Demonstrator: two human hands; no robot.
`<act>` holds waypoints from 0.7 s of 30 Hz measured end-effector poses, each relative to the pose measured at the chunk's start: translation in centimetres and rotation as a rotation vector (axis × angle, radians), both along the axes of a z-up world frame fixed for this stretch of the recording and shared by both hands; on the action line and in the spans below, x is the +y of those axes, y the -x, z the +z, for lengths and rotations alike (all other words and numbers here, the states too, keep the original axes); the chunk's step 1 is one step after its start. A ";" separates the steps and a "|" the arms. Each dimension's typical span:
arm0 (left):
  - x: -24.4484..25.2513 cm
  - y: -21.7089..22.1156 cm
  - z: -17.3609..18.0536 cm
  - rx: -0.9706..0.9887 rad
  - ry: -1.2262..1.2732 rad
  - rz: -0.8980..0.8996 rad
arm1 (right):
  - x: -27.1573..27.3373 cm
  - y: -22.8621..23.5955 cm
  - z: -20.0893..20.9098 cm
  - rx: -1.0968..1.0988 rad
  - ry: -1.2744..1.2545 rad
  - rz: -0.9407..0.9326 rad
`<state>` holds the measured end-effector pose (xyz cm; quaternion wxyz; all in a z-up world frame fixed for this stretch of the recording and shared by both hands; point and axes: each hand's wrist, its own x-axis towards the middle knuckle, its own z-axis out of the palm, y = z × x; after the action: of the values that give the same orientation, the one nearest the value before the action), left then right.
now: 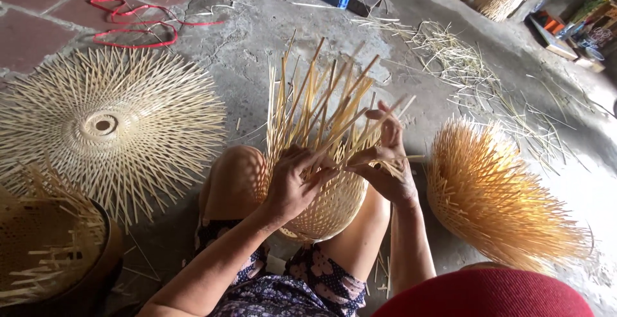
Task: The person weaves a basket by hand, interlacing thin bamboo strips around a circular base while holding the structure between their legs. They bend the vertical spokes inward and secure them by threading horizontal bamboo strands through the frame to build the sides.
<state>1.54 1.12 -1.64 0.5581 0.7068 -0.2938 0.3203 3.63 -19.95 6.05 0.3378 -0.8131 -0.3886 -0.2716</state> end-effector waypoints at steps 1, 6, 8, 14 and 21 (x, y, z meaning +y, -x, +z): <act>-0.1 0.0 0.1 0.004 0.002 0.000 | -0.1 0.0 -0.3 0.004 0.002 0.000; -0.1 -0.3 -0.3 -0.002 -0.008 0.026 | -1.7 -1.4 -3.9 0.042 -0.213 -0.085; 0.4 0.5 0.6 -0.004 -0.021 0.021 | -1.2 -0.9 -3.6 -0.030 -0.221 -0.152; 0.8 1.3 1.2 0.055 -0.044 0.020 | 0.0 0.1 -1.9 -0.302 -0.055 -0.416; 0.4 0.9 0.7 0.050 0.011 -0.029 | -0.8 -0.1 -2.1 -0.267 0.066 -0.408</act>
<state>0.61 1.53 -0.94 0.5736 0.7072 -0.2882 0.2962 3.73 -20.73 3.96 0.1949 -0.8422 -0.2662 -0.4265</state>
